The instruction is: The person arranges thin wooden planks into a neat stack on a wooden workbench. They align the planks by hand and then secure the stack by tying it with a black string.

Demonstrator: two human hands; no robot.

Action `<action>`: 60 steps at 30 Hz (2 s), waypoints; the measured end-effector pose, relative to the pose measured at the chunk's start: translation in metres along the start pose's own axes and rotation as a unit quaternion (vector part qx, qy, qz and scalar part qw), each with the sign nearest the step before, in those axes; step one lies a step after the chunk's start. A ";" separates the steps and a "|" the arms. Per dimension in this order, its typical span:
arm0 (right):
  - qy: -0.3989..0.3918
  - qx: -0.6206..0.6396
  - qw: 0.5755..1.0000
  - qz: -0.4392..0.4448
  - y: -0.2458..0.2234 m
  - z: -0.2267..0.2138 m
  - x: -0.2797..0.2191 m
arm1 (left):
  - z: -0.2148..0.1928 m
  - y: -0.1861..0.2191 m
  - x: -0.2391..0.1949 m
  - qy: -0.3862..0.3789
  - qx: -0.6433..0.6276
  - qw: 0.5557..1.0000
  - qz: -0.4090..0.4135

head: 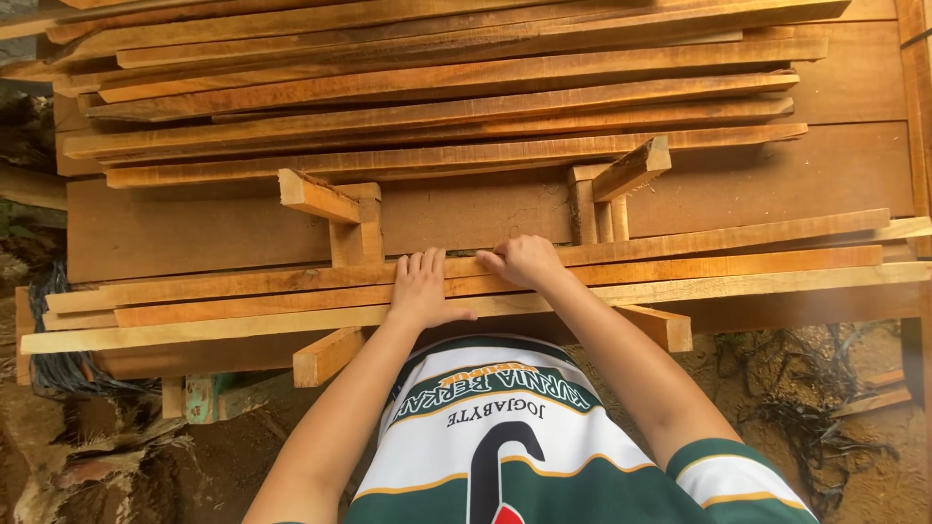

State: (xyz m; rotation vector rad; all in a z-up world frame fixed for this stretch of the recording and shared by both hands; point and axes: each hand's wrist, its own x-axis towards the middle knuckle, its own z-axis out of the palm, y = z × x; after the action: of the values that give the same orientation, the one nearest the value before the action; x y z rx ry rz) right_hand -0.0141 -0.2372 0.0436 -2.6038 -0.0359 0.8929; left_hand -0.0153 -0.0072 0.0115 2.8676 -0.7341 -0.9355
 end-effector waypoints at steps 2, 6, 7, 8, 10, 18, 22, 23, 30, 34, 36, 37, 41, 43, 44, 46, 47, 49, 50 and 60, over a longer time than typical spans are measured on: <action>-0.052 -0.011 0.998 0.024 -0.009 -0.010 0.009 | 0.005 -0.001 -0.010 0.014 0.012 1.000 0.017; -0.175 -0.044 0.981 0.067 -0.023 -0.034 0.012 | 0.030 -0.011 -0.015 0.139 0.049 0.986 0.073; -0.176 -0.042 0.981 0.067 -0.025 -0.033 0.017 | 0.036 -0.016 -0.012 0.137 0.049 0.987 0.074; -0.199 -0.050 0.976 0.067 -0.024 -0.031 0.020 | 0.044 -0.018 -0.008 0.172 0.047 0.980 0.083; -0.225 -0.057 0.970 0.067 -0.019 -0.025 0.028 | 0.054 -0.019 -0.005 0.205 0.043 0.973 0.092; -0.272 -0.064 0.959 0.055 -0.030 -0.055 0.025 | 0.062 -0.022 -0.003 0.253 0.050 0.960 0.109; -0.254 -0.057 0.963 0.061 -0.039 -0.068 0.016 | 0.059 -0.023 -0.004 0.251 0.016 0.962 0.109; -0.248 -0.057 0.965 0.061 -0.040 -0.067 0.015 | 0.061 -0.023 -0.005 0.251 0.016 0.962 0.109; -0.102 -0.069 0.992 -0.019 -0.016 -0.031 0.019 | 0.062 -0.023 -0.001 0.241 0.035 0.965 0.101; 0.081 -0.084 0.984 -0.137 0.012 0.020 0.011 | 0.053 -0.021 -0.007 0.239 0.027 0.966 0.099; 0.194 -0.025 0.966 -0.169 0.018 0.036 0.009 | 0.041 -0.020 -0.008 0.250 0.026 0.962 0.105; 0.199 -0.028 0.965 -0.171 0.017 0.038 0.008 | 0.032 -0.020 -0.008 0.255 0.027 0.961 0.105; 0.148 -0.027 0.982 -0.118 0.014 0.041 0.000 | 0.005 -0.013 0.003 0.105 -0.076 0.991 0.041; 0.128 -0.028 0.985 -0.110 0.010 0.033 0.007 | -0.007 -0.015 0.019 0.050 -0.070 0.996 0.004; 0.121 -0.040 0.986 -0.109 0.009 0.031 0.005 | -0.007 -0.013 0.024 0.016 -0.067 0.998 -0.005; 0.113 -0.053 0.986 -0.107 0.014 0.036 0.009 | -0.003 -0.014 0.035 -0.019 -0.064 0.998 -0.014; 0.139 -0.087 0.978 -0.128 0.019 0.043 0.014 | 0.002 -0.016 0.041 -0.028 -0.059 0.998 -0.019; 0.165 -0.118 0.968 -0.144 0.019 0.047 0.012 | 0.004 -0.020 0.043 -0.037 -0.050 0.998 -0.021; 0.211 -0.070 0.959 -0.175 0.015 0.043 0.006 | 0.000 -0.019 0.043 -0.044 -0.048 0.998 -0.017; 0.333 -0.056 0.902 -0.270 0.004 0.033 0.000 | -0.022 -0.013 0.026 -0.047 -0.069 0.996 -0.007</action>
State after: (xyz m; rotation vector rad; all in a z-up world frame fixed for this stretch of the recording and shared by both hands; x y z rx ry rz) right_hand -0.0338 -0.2295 0.0184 -2.6388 -0.5986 -0.2091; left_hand 0.0204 -0.0099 0.0130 2.7282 -0.6306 -1.0847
